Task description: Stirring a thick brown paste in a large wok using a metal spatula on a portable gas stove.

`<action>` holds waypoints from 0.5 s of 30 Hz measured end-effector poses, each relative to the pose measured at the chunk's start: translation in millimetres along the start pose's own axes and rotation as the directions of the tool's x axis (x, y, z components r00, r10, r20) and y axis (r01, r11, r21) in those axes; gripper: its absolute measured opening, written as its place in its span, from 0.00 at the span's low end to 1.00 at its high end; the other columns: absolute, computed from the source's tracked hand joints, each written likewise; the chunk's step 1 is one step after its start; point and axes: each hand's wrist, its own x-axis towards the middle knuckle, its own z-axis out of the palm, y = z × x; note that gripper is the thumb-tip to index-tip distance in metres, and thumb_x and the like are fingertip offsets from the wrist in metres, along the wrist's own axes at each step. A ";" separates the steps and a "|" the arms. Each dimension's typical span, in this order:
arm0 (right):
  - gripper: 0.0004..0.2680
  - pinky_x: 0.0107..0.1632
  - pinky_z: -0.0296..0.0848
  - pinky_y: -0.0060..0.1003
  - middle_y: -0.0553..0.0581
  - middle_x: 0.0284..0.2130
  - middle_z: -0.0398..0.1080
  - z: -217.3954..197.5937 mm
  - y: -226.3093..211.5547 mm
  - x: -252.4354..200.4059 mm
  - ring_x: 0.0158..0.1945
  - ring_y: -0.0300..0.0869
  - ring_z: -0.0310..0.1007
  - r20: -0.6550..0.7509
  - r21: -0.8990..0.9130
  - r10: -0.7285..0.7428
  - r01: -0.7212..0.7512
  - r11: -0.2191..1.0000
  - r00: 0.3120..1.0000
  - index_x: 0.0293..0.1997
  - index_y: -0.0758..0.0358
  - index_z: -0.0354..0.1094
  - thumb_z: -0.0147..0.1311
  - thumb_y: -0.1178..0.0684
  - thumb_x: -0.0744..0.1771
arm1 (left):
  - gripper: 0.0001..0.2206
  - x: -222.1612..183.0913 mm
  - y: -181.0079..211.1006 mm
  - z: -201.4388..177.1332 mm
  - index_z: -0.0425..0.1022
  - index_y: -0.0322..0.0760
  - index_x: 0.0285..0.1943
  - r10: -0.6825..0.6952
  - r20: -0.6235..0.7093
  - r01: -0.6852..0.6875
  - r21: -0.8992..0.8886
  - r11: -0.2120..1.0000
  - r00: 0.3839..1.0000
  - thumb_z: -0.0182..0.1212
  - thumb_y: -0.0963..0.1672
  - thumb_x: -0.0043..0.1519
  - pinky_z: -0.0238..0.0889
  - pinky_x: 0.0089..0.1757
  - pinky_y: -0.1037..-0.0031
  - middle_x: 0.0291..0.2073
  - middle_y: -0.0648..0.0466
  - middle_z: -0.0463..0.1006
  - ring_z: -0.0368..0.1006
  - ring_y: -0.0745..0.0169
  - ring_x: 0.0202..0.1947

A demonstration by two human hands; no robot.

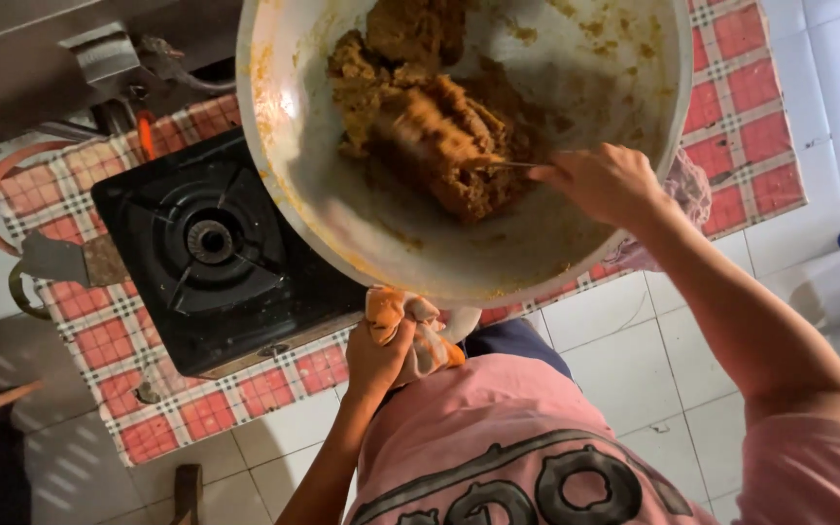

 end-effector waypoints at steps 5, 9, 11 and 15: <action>0.24 0.19 0.68 0.42 0.54 0.07 0.57 34.8 40.4 -18.2 0.10 0.48 0.64 0.324 0.717 0.090 -0.306 0.626 0.942 0.24 0.58 0.67 0.40 0.32 0.73 | 0.21 2.9 -8.8 -0.5 0.80 0.37 0.39 0.024 0.054 -0.024 0.015 1.000 0.998 0.66 0.55 0.50 0.70 0.53 0.52 0.37 0.44 0.83 0.79 0.39 0.49; 0.23 0.06 0.43 0.33 0.50 0.11 0.45 2.3 13.1 -59.4 0.04 0.38 0.42 0.434 0.856 0.156 -0.460 0.235 0.887 0.24 0.63 0.59 0.42 0.34 0.74 | 0.20 7.0 -6.1 -6.5 0.81 0.42 0.39 0.043 0.055 -0.046 0.049 0.998 0.998 0.66 0.56 0.48 0.70 0.54 0.55 0.37 0.50 0.84 0.79 0.44 0.49; 0.28 0.45 0.67 0.41 0.55 0.19 0.69 -44.6 0.0 -80.0 0.26 0.45 0.69 0.391 0.464 0.236 -0.412 0.784 0.890 0.26 0.56 0.68 0.27 0.30 0.75 | 0.22 -0.8 0.6 -9.4 0.79 0.44 0.37 0.060 0.080 -0.065 0.064 0.996 0.995 0.59 0.59 0.50 0.69 0.36 0.63 0.32 0.54 0.84 0.80 0.51 0.39; 0.23 0.24 0.72 0.46 0.60 0.16 0.72 -82.7 -1.1 -126.7 0.22 0.50 0.76 0.223 0.167 0.190 -0.230 0.959 0.956 0.35 0.56 0.70 0.30 0.33 0.75 | 0.21 -0.4 0.7 -10.8 0.77 0.43 0.38 0.089 0.112 -0.098 0.077 0.992 0.990 0.58 0.58 0.51 0.69 0.34 0.63 0.32 0.54 0.83 0.80 0.52 0.36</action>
